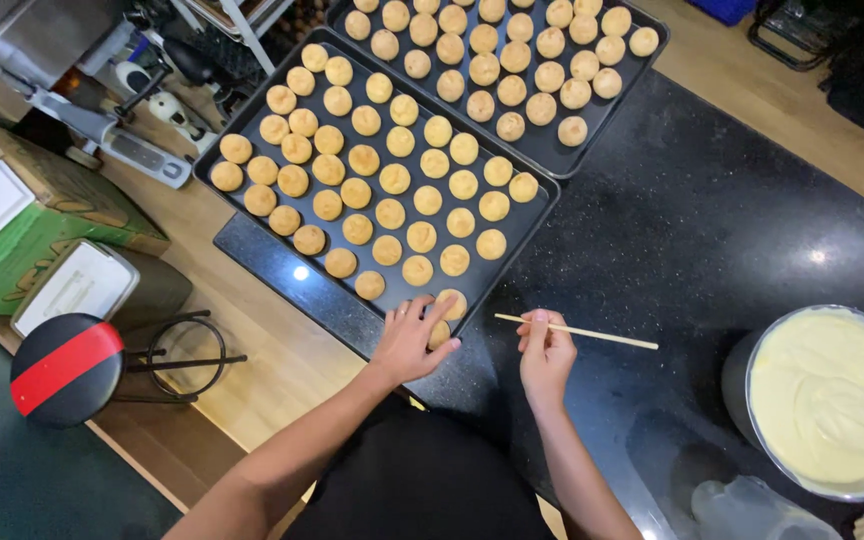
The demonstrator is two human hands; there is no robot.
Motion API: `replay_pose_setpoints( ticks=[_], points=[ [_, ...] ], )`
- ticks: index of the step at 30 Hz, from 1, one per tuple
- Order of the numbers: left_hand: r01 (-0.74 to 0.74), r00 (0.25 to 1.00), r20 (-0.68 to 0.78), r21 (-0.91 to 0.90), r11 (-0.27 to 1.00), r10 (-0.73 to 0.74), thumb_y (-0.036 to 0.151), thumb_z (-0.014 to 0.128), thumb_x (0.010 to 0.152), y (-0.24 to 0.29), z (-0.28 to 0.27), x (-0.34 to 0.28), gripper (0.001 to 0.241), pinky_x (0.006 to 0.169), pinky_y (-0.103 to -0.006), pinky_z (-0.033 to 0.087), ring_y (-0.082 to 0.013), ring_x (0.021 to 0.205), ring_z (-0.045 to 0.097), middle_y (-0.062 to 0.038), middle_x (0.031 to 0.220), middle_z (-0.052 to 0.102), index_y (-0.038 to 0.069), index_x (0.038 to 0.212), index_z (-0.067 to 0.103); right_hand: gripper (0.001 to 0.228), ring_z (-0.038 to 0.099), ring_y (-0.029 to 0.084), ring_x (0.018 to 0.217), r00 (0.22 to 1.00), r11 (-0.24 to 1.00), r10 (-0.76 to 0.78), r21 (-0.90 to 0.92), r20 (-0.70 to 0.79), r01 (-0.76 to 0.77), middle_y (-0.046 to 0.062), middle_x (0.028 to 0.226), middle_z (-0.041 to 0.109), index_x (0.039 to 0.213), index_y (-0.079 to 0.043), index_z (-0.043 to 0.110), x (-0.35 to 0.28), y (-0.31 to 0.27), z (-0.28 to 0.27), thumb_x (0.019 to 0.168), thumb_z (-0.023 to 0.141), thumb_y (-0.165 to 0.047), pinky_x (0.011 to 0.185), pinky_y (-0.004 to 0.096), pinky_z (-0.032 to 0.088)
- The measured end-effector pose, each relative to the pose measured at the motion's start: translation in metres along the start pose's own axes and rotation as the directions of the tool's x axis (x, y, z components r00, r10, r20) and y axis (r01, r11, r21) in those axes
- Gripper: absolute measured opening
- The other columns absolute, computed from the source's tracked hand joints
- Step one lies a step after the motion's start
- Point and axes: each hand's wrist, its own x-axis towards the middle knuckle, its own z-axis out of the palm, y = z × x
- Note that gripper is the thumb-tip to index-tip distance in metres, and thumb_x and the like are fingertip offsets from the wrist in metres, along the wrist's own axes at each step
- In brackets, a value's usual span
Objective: Filling small pastries with cream using a wooden stick as a guide or tool.
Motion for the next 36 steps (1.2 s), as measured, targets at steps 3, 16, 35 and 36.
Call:
replay_pose_setpoints(
  ticks=[3,16,35,36],
  points=[
    [-0.026,0.999,0.034,-0.032,0.999,0.027,0.049,0.068,0.088,0.004,-0.006,0.000,0.073,0.096,-0.0485,0.038,-0.0371,0.113,0.051,-0.018,0.133,0.053,0.021,0.151,0.047,0.027,0.051,0.004,0.059,1.000,1.000,0.011,0.015,-0.007,-0.011,0.001,0.075,0.063,0.095,-0.004,0.065,0.003,0.009,-0.002,0.109,0.051,-0.021,0.052,0.020,0.040],
    [-0.049,0.973,-0.218,0.116,0.992,0.074,0.019,0.070,0.086,-0.053,-0.008,0.041,0.041,0.101,-0.0544,0.038,-0.0367,0.125,0.048,-0.013,0.142,0.053,0.027,0.126,0.068,0.029,0.050,0.004,0.059,0.998,0.998,0.062,0.002,0.003,-0.062,0.001,0.076,0.062,0.096,-0.005,0.066,0.015,-0.001,0.007,0.110,0.049,-0.024,0.052,0.021,0.040],
    [-0.493,0.870,0.044,0.058,0.868,0.491,0.027,0.064,0.095,-0.029,0.034,0.145,0.051,0.123,-0.0532,0.027,-0.0310,0.153,0.031,-0.005,0.163,0.038,0.027,0.146,0.056,0.025,0.051,0.004,0.059,0.997,0.998,0.048,0.043,-0.055,-0.046,0.001,0.076,0.062,0.098,-0.004,0.066,0.025,0.010,0.001,0.108,0.052,-0.021,0.053,0.020,0.040],
    [-0.485,0.874,0.043,0.062,0.872,0.483,0.027,0.064,0.095,-0.031,0.032,0.147,0.051,0.123,-0.0532,0.027,-0.0310,0.153,0.031,-0.005,0.163,0.038,0.027,0.146,0.056,0.025,0.051,0.004,0.059,0.998,0.998,0.050,0.045,-0.046,-0.047,0.001,0.076,0.062,0.098,-0.004,0.066,0.026,0.009,-0.004,0.108,0.052,-0.021,0.053,0.020,0.040]
  ],
)
